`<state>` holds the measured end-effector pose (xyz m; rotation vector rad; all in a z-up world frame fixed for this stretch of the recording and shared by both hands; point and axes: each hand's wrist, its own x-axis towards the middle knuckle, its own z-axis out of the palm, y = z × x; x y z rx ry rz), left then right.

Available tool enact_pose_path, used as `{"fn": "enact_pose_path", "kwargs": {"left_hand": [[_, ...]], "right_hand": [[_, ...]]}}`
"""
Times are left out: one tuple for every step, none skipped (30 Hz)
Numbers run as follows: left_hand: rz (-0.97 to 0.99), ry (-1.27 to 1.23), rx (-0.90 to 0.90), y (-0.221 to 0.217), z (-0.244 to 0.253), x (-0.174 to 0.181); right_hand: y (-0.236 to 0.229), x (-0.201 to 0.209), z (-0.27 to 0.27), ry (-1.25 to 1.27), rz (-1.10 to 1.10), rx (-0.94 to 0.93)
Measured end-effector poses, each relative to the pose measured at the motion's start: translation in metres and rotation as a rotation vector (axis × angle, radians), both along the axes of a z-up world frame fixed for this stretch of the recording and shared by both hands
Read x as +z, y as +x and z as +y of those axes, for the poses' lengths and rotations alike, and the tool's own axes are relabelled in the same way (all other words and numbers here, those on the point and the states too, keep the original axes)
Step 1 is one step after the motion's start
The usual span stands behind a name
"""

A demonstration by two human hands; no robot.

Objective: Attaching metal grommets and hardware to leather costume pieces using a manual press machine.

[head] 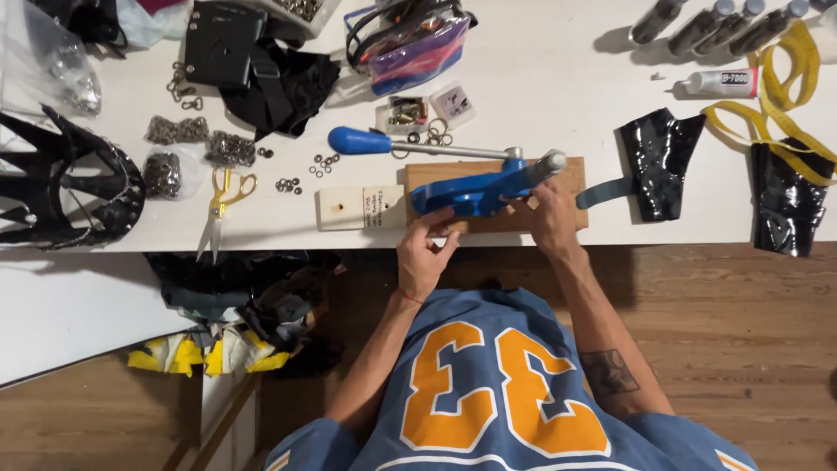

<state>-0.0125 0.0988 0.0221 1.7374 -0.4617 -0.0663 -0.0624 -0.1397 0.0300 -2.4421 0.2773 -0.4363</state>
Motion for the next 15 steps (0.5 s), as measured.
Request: {"fn": "enact_pose_path", "kwargs": {"left_hand": [[-0.009,0.011,0.007,0.000,0.003,0.002],[-0.003,0.010,0.009,0.000,0.005,0.004],[-0.007,-0.010,-0.008,0.001,0.007,0.006],[-0.010,-0.031,-0.025,0.001,0.008,0.008],[-0.003,-0.029,-0.025,0.002,0.012,0.011],[-0.006,-0.028,-0.033,0.003,0.015,0.013],[-0.011,-0.028,-0.042,0.004,0.017,0.015],[-0.006,-0.028,-0.044,0.006,0.019,0.011],[-0.006,-0.024,-0.048,0.007,0.021,0.007],[-0.006,-0.020,-0.052,0.009,0.023,0.004],[0.001,-0.017,-0.051,0.008,0.025,0.000],[0.004,-0.007,-0.065,0.007,0.027,-0.004],[0.003,0.001,-0.079,0.008,0.028,-0.007],[0.008,0.002,-0.079,0.006,0.030,-0.008],[0.006,0.019,-0.100,0.006,0.031,-0.009]], "right_hand": [[-0.001,0.005,0.005,-0.025,-0.008,-0.038],[0.001,0.011,0.004,-0.025,-0.002,-0.036],[0.002,0.016,0.004,-0.068,-0.091,0.044],[0.003,0.021,0.003,-0.109,-0.179,0.125],[-0.001,0.021,-0.004,-0.107,-0.173,0.125],[-0.004,0.021,-0.011,0.050,-0.114,0.162],[-0.007,0.020,-0.019,0.206,-0.056,0.197],[-0.009,0.022,-0.021,0.206,-0.052,0.195],[-0.011,0.025,-0.023,0.163,0.042,0.114],[-0.012,0.027,-0.025,0.119,0.137,0.033],[-0.012,0.027,-0.023,0.122,0.144,0.034],[-0.012,0.027,-0.020,0.124,0.193,0.027],[-0.011,0.027,-0.019,0.124,0.240,0.020],[-0.009,0.021,-0.016,0.125,0.245,0.020],[-0.007,0.015,-0.015,0.168,0.201,0.061]]}}
